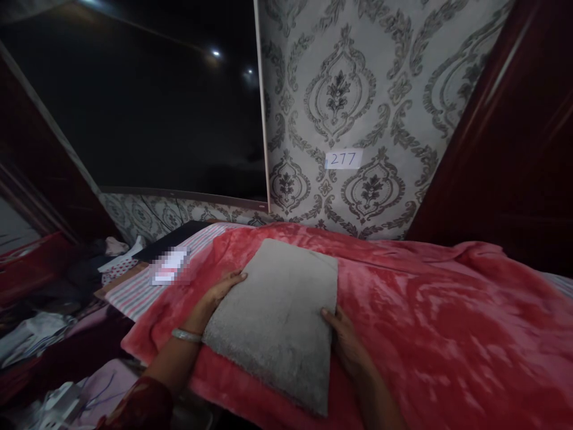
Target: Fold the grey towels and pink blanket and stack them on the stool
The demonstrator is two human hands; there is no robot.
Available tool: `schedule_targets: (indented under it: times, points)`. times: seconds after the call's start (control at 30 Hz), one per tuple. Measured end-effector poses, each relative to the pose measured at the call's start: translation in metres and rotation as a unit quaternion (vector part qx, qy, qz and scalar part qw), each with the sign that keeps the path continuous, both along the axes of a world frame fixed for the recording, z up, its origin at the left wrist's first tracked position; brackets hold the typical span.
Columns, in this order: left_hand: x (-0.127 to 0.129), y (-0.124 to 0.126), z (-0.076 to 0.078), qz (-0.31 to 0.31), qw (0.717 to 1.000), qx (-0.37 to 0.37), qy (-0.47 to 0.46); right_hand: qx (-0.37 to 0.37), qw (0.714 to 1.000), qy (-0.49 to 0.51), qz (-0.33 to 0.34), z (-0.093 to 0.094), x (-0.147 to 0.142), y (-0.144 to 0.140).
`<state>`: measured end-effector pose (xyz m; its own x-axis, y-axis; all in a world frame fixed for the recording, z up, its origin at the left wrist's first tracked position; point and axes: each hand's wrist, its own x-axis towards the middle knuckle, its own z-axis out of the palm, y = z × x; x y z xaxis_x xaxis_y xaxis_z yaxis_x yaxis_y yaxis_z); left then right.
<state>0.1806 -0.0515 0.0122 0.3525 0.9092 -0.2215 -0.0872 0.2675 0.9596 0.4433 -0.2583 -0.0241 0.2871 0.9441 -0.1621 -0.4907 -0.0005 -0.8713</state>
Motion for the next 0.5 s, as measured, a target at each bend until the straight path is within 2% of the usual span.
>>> schedule_targets:
  times: [0.3, 0.5]
  points:
    - [-0.0004, 0.0047, -0.0062, -0.058, 0.998, 0.008, 0.017, 0.002, 1.0, 0.009, 0.002, 0.001, -0.0002, -0.0009]
    - [0.0006, 0.0006, 0.0004, -0.043, 0.997, 0.01, 0.058, 0.014, 1.0, -0.005, 0.0, -0.0028, 0.0008, 0.0002]
